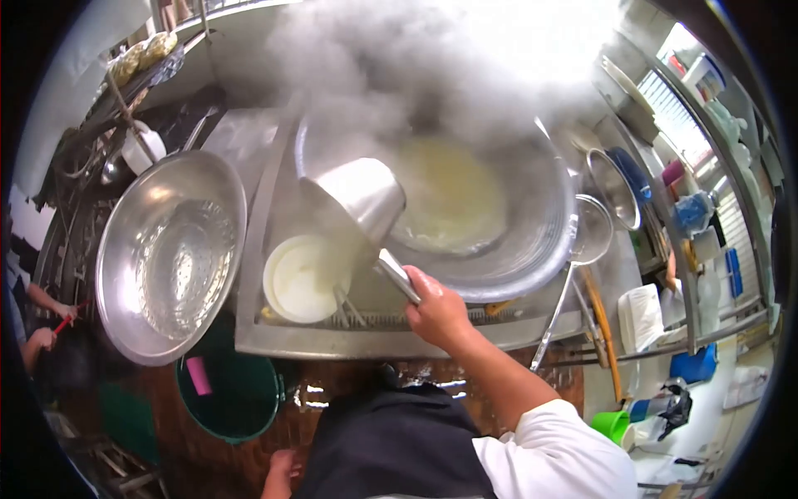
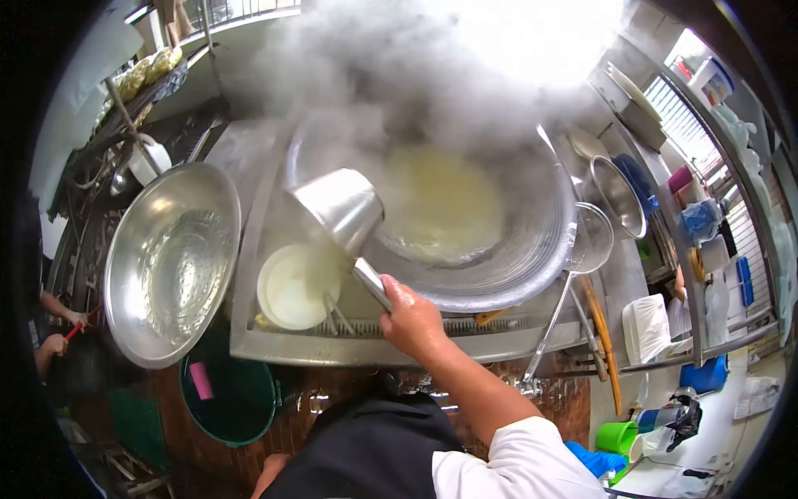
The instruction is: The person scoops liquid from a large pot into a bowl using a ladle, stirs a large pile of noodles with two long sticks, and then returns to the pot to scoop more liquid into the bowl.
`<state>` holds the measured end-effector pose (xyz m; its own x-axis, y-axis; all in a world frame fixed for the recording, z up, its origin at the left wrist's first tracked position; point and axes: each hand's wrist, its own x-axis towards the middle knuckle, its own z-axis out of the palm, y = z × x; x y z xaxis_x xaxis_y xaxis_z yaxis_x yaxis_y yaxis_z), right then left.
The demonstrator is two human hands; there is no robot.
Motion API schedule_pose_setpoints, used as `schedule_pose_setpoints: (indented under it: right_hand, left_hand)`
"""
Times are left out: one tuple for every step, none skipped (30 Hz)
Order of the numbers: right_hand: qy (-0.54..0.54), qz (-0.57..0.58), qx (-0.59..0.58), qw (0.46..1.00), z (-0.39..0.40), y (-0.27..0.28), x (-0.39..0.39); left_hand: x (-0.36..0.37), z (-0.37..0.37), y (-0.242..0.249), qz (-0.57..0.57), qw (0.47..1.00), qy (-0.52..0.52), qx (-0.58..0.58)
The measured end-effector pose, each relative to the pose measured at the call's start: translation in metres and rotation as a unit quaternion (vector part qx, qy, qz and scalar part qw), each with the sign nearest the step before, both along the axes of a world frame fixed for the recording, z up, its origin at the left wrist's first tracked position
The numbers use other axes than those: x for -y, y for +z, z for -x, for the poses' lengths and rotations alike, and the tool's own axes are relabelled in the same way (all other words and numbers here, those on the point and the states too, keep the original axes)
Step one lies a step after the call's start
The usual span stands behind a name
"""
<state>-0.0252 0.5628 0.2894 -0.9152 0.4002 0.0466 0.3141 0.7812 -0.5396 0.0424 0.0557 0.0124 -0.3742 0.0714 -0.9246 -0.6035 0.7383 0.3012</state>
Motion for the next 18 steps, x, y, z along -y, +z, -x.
schedule_pose_setpoints:
  right_hand:
    - [0.008, 0.008, -0.004, 1.0, 0.005, 0.0, -0.006]
    - [0.017, 0.017, -0.009, 1.0, 0.01, 0.0, -0.012]
    - [0.012, -0.003, -0.045, 0.999, 0.019, -0.005, -0.021]
    - [0.011, -0.001, -0.049, 0.999, 0.028, -0.008, -0.036]
    - [-0.011, 0.023, -0.017, 1.0, 0.041, -0.012, -0.054]
    - [-0.034, 0.05, 0.015, 0.998, 0.054, -0.019, -0.075]
    - [-0.049, 0.052, 0.001, 0.997, 0.066, -0.045, -0.105]
    - [-0.079, 0.165, 0.019, 0.983, 0.076, -0.05, -0.134]
    - [-0.127, 0.203, 0.07, 0.968, 0.083, -0.054, -0.164]
    - [-0.143, 0.19, 0.053, 0.97, 0.088, -0.087, -0.202]
    - [-0.201, 0.219, 0.096, 0.95, 0.088, -0.08, -0.229]
    - [-0.233, 0.078, 0.096, 0.965, 0.087, -0.106, -0.267]
    - [-0.267, -0.002, 0.099, 0.959, 0.081, -0.104, -0.29]
    - [-0.284, -0.071, 0.131, 0.947, 0.075, -0.116, -0.325]
    - [-0.326, -0.105, 0.108, 0.933, 0.07, -0.119, -0.349]
    - [-0.36, -0.123, 0.124, 0.917, 0.065, -0.135, -0.381]
    - [-0.358, -0.153, 0.15, 0.909, 0.059, -0.134, -0.396]
    - [-0.357, -0.185, 0.176, 0.899, 0.053, -0.13, -0.405]
  left_hand:
    - [-0.002, 0.003, 0.001, 0.009, 1.0, 0.007, 0.008]
    - [-0.005, 0.006, 0.002, 0.019, 1.0, 0.018, 0.013]
    - [-0.007, 0.009, 0.004, 0.027, 0.999, 0.032, 0.018]
    - [-0.01, 0.012, 0.008, 0.038, 0.998, 0.047, 0.021]
    - [-0.013, 0.016, 0.012, 0.047, 0.996, 0.065, 0.024]
    - [-0.015, 0.02, 0.017, 0.059, 0.994, 0.085, 0.024]
    - [-0.018, 0.025, 0.024, 0.07, 0.992, 0.107, 0.022]
    - [-0.023, 0.031, 0.035, 0.078, 0.989, 0.123, 0.018]
    - [-0.028, 0.035, 0.044, 0.083, 0.988, 0.134, 0.009]
    - [-0.038, 0.039, 0.06, 0.09, 0.986, 0.137, 0.009]
    - [-0.052, 0.045, 0.082, 0.091, 0.986, 0.142, -0.009]
    - [-0.061, 0.046, 0.093, 0.093, 0.984, 0.148, -0.027]
    - [-0.052, 0.043, 0.086, 0.098, 0.981, 0.165, -0.019]
    - [-0.053, 0.037, 0.089, 0.107, 0.979, 0.174, -0.017]
    - [-0.065, 0.031, 0.101, 0.104, 0.98, 0.165, -0.032]
    - [-0.073, 0.024, 0.107, 0.1, 0.982, 0.156, -0.044]
    - [-0.068, 0.013, 0.101, 0.106, 0.98, 0.165, -0.038]
    - [-0.063, -0.002, 0.095, 0.072, 0.984, 0.163, -0.027]
